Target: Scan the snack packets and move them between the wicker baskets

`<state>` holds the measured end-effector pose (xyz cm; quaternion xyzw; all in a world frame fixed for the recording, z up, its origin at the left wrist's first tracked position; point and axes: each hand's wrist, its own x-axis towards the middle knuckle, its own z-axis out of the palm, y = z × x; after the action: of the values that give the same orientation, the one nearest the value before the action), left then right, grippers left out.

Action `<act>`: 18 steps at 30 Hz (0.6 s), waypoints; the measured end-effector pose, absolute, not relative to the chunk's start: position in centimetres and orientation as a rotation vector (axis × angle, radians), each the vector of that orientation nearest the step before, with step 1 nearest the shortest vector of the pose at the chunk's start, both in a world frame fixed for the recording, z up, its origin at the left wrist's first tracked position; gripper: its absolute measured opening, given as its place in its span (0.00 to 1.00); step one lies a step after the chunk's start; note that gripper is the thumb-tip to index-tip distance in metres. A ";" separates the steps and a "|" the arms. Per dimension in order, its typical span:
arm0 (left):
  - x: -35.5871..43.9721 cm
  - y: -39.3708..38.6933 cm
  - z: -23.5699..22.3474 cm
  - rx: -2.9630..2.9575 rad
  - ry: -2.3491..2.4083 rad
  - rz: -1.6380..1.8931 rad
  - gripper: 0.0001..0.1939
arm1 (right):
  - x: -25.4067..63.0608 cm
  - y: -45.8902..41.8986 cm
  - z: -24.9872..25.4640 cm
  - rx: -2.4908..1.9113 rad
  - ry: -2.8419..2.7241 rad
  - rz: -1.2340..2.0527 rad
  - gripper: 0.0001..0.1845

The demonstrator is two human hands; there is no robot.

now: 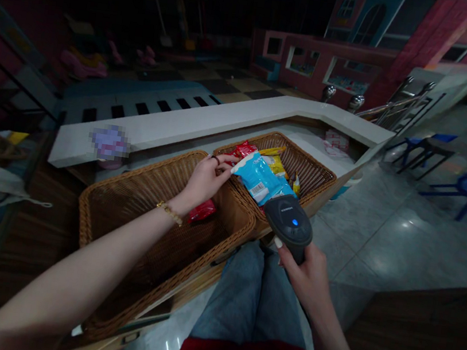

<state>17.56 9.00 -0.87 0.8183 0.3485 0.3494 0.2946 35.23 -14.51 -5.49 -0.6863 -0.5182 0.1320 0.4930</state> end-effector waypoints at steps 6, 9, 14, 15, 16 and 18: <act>17.5 9.1 -1.3 2.162 0.913 0.943 0.12 | 34.8 -14.3 -4.9 -1.634 -1.347 0.320 0.06; 17.6 9.3 -1.4 2.131 0.875 0.967 0.11 | 34.9 -14.3 -4.9 -1.653 -1.335 0.313 0.06; 17.5 9.2 -1.1 2.069 0.862 0.981 0.10 | 35.2 -14.4 -5.0 -1.671 -1.306 0.342 0.06; 17.5 9.2 -1.1 2.050 0.856 0.972 0.10 | 35.2 -14.4 -5.0 -1.671 -1.305 0.345 0.06; 17.5 9.1 -1.1 2.036 0.849 0.966 0.10 | 35.2 -14.4 -4.9 -1.671 -1.303 0.346 0.06; 17.6 9.1 -1.1 2.024 0.840 0.966 0.10 | 35.1 -14.4 -4.9 -1.667 -1.299 0.344 0.06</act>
<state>17.58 9.09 -1.06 0.7869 0.3267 0.3756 0.3647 35.14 -14.44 -4.85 -0.6831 -0.5322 0.1408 0.4798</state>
